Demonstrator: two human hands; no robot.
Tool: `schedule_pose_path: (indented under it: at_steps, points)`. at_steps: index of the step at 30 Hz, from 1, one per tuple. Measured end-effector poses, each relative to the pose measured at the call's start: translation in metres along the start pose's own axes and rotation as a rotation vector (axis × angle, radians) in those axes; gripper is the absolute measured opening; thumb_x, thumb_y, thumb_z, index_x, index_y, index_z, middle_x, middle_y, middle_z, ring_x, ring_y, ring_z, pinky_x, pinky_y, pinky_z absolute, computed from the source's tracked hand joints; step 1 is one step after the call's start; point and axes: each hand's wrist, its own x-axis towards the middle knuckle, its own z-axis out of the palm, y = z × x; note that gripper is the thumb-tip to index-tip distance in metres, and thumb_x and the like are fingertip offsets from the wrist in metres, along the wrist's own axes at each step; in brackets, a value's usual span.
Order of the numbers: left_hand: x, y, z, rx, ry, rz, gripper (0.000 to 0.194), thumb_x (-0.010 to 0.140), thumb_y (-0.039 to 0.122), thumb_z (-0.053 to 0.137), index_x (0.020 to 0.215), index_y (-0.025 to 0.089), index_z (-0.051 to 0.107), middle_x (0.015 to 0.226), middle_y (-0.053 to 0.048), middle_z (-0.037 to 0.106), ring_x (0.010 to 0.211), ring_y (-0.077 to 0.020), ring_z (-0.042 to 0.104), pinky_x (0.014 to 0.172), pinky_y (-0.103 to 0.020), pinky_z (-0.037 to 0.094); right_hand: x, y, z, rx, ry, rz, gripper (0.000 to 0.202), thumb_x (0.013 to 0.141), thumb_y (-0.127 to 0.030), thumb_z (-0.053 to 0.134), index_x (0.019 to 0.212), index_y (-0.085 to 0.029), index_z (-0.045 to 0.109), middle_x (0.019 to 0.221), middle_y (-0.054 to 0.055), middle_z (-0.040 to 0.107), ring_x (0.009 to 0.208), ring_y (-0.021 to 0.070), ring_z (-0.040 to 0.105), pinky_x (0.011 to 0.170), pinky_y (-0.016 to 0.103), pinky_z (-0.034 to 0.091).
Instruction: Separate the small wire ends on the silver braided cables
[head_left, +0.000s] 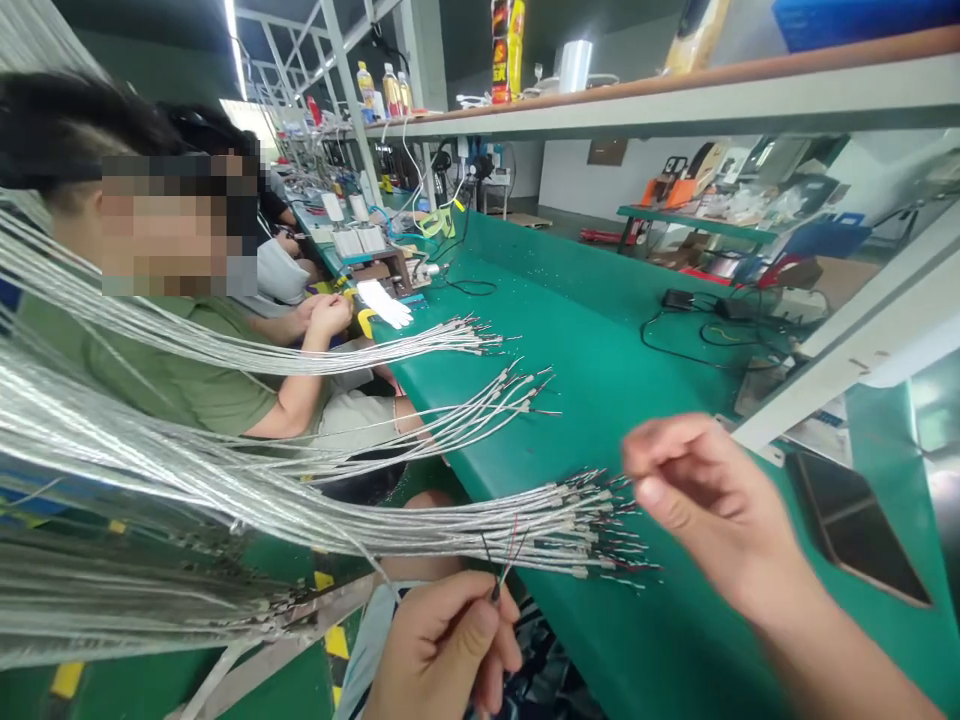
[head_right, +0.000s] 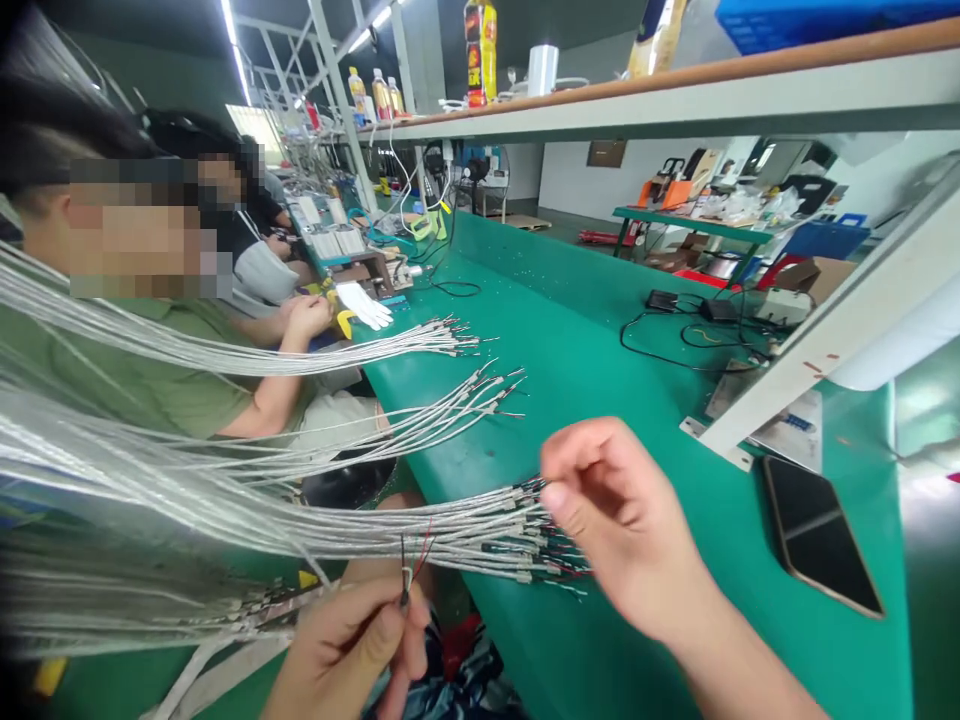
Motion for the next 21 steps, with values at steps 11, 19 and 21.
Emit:
schedule_pose_path:
  at_steps: [11,19,21]
  points:
    - [0.010,0.003,0.012,0.033,-0.085,0.065,0.056,0.081,0.067,0.073,0.068,0.013,0.066,0.057,-0.003,0.064,0.044,-0.0094,0.057,0.042,-0.016,0.040,-0.023,0.014,0.076,0.383,-0.362,0.363,0.032,0.092,-0.052,0.071,0.099,-0.023,0.061,0.091,0.000,0.055,0.066,0.0138,0.061,0.063,0.029,0.051]
    - [0.008,0.003,0.011,0.065,-0.085,0.027,0.049,0.086,0.062,0.070,0.078,0.013,0.071,0.064,-0.006,0.070,0.046,-0.0098,0.060,0.044,-0.016,0.045,-0.022,0.024,0.077,0.354,-0.252,0.246,0.030,0.094,-0.045,0.072,0.082,-0.018,0.063,0.079,0.000,0.055,0.067,0.0114,0.053,0.061,0.023,0.042]
    - [0.009,0.001,0.011,0.114,-0.090,0.078,0.049,0.088,0.061,0.068,0.078,0.014,0.070,0.063,-0.006,0.070,0.044,-0.0090,0.059,0.043,-0.014,0.042,-0.022,0.022,0.077,0.360,-0.247,0.246,0.033,0.097,-0.046,0.067,0.081,-0.018,0.062,0.077,0.000,0.055,0.066,0.0115,0.052,0.061,0.023,0.041]
